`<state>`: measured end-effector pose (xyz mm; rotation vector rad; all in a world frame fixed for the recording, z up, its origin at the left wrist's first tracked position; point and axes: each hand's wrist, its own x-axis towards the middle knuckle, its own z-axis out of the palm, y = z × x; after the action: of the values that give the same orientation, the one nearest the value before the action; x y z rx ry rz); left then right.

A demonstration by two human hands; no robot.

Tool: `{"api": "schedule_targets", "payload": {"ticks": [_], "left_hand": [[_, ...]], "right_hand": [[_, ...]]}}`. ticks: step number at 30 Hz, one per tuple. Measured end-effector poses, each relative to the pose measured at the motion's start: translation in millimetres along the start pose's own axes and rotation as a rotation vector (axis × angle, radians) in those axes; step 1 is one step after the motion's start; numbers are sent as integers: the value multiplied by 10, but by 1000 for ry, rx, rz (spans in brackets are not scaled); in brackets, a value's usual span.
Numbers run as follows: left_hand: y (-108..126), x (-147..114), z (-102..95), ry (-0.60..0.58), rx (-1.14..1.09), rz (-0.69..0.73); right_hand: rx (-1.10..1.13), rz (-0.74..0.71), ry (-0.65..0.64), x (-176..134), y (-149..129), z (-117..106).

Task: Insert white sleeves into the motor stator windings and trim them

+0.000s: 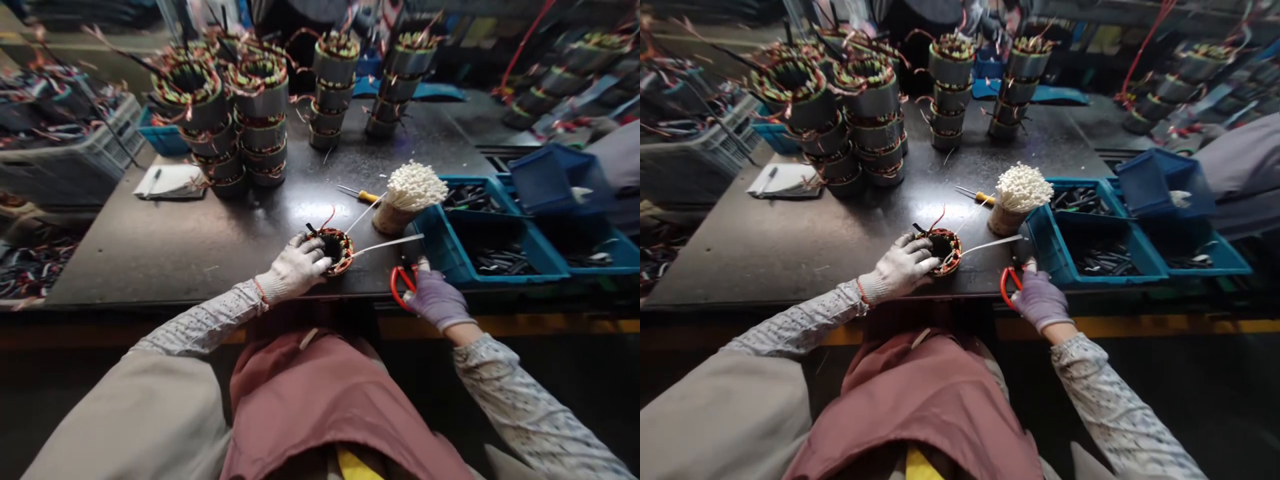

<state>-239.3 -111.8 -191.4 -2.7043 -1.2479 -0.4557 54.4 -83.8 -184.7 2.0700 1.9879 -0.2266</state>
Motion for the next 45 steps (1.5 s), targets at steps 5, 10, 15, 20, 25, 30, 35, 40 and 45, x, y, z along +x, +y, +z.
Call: {"api": "schedule_targets", "payload": {"ticks": [5, 10, 15, 20, 25, 30, 35, 40, 45], "left_hand": [[-21, -118, -41, 6, -36, 3], [-43, -115, -27, -13, -49, 4], [-27, -117, -19, -25, -46, -23], [-40, -110, -40, -51, -66, -26], [-89, -104, -59, -47, -72, 26], [-107, -104, -48, -34, -63, 35], [-145, -104, -61, -37, -75, 74], [-190, -100, -135, -70, -91, 108], [-192, -66, -129, -83, -133, 85]], "right_hand": [[10, -108, -9, -426, 58, 99], [12, -531, 283, -609, -268, 2], [-173, -598, 256, -517, -576, -240], [-146, -646, 245, -436, -510, -127], [72, -512, 316, -359, -310, 76], [131, -468, 296, -294, -367, 125], [143, -450, 220, -132, -328, 92], [135, -455, 109, 129, -468, -122], [147, -464, 40, 216, -660, -248]]}}
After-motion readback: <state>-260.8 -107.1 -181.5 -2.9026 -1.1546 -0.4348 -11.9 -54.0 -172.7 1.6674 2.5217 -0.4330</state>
